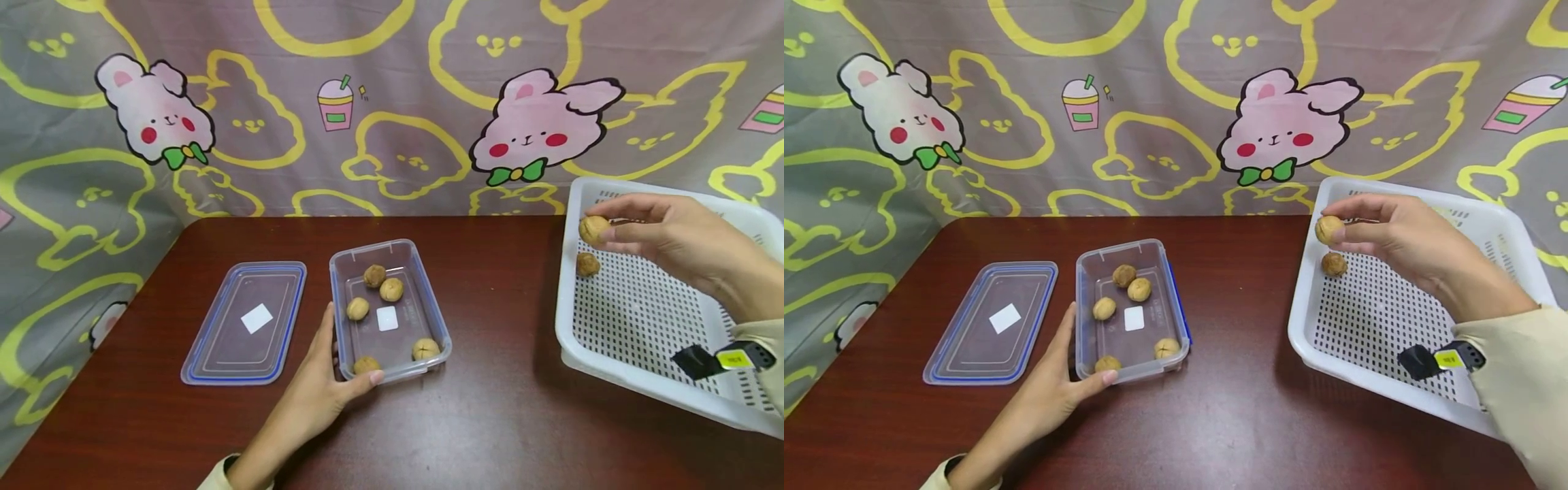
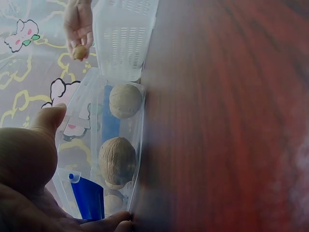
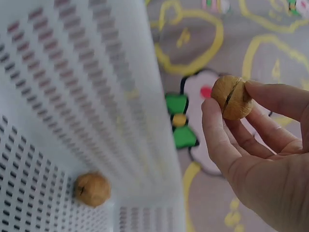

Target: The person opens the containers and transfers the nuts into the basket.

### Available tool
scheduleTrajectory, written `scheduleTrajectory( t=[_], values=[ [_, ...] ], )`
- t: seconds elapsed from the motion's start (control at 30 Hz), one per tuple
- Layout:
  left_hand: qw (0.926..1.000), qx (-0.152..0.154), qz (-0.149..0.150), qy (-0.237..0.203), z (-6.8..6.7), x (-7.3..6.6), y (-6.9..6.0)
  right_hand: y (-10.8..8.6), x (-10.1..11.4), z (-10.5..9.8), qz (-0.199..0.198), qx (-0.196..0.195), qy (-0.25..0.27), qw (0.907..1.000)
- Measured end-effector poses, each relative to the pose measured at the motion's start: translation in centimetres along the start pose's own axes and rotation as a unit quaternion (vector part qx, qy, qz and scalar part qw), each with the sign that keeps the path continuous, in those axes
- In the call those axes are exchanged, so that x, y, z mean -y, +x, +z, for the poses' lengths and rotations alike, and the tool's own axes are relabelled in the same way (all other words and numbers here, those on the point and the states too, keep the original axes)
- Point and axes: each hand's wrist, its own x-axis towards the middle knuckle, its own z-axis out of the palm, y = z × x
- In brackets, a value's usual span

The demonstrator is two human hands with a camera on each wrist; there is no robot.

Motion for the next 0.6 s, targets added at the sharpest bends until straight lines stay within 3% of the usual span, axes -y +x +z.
scheduleTrajectory(
  t=[0.23, 0.43, 0.6],
  values=[
    [1.0, -0.003, -0.005, 0.005, 0.0, 0.0, 0.0, 1.7, -2.5, -2.9, 0.024, 0.007, 0.047, 0.9986],
    [1.0, -0.002, -0.005, 0.003, 0.0, -0.1, 0.0, 2.8, -5.1, -4.9, 0.043, 0.024, 0.145, 0.9882],
    [0.9999, -0.002, -0.007, 0.009, 0.0, -0.2, -0.1, 3.3, -6.5, -5.7, 0.08, 0.024, 0.171, 0.9818]
  ],
)
